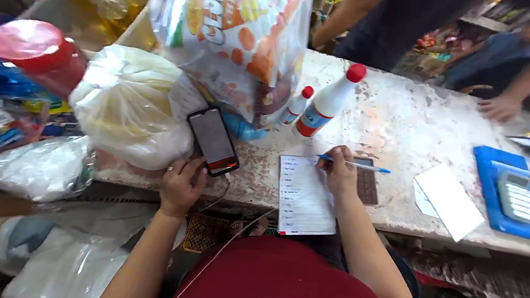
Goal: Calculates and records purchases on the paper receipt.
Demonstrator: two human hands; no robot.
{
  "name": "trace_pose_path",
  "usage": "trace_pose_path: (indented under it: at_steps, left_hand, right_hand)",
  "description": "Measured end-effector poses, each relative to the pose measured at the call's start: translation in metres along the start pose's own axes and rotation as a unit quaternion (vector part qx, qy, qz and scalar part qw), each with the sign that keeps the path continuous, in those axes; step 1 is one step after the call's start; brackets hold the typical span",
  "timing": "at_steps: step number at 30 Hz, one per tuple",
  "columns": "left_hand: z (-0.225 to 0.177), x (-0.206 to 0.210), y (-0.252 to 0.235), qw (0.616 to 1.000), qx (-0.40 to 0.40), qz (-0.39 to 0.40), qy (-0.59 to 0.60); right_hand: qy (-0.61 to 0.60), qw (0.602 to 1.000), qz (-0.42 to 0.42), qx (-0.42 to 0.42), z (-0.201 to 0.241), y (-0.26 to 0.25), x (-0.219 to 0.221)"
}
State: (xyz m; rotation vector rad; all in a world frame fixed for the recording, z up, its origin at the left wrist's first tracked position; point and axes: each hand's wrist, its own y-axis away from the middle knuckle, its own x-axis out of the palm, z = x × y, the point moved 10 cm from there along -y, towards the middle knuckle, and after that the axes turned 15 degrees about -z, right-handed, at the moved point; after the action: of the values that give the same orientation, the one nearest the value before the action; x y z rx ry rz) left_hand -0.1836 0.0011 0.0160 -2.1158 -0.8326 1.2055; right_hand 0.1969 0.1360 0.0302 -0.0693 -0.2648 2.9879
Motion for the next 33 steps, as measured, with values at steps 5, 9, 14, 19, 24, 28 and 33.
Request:
trace_pose_path:
  at_steps: [5, 9, 14, 19, 24, 28, 33]
  left_hand:
    - [-0.004, 0.002, -0.002, 1.000, 0.013, 0.007, -0.001]
    - [-0.005, 0.002, -0.002, 1.000, 0.021, 0.003, -0.003]
    - [-0.004, -0.002, -0.002, 0.999, 0.024, -0.012, 0.018]
    - [-0.074, -0.005, -0.025, 0.987, 0.108, -0.021, 0.119]
    - [-0.165, 0.086, -0.031, 0.954, 0.147, 0.194, 0.174]
    - [-0.211, 0.155, -0.003, 0.907, 0.175, 0.354, 0.147]
    - [-0.234, 0.172, 0.025, 0.892, 0.224, 0.371, 0.132]
  right_hand:
    - [0.094, 0.995, -0.016, -0.002, 0.002, -0.001, 0.003]
    - [0.112, 0.993, -0.026, -0.033, 0.001, -0.006, 0.003]
    - [0.080, 0.994, -0.065, -0.041, 0.012, -0.021, -0.016]
    - [0.027, 1.000, -0.009, 0.007, 0.004, -0.016, -0.004]
    - [0.037, 0.997, -0.017, 0.073, -0.013, 0.000, -0.007]
    - [0.046, 0.994, -0.024, 0.092, -0.014, 0.002, -0.012]
    - [0.077, 0.996, -0.033, 0.035, -0.007, -0.015, -0.011]
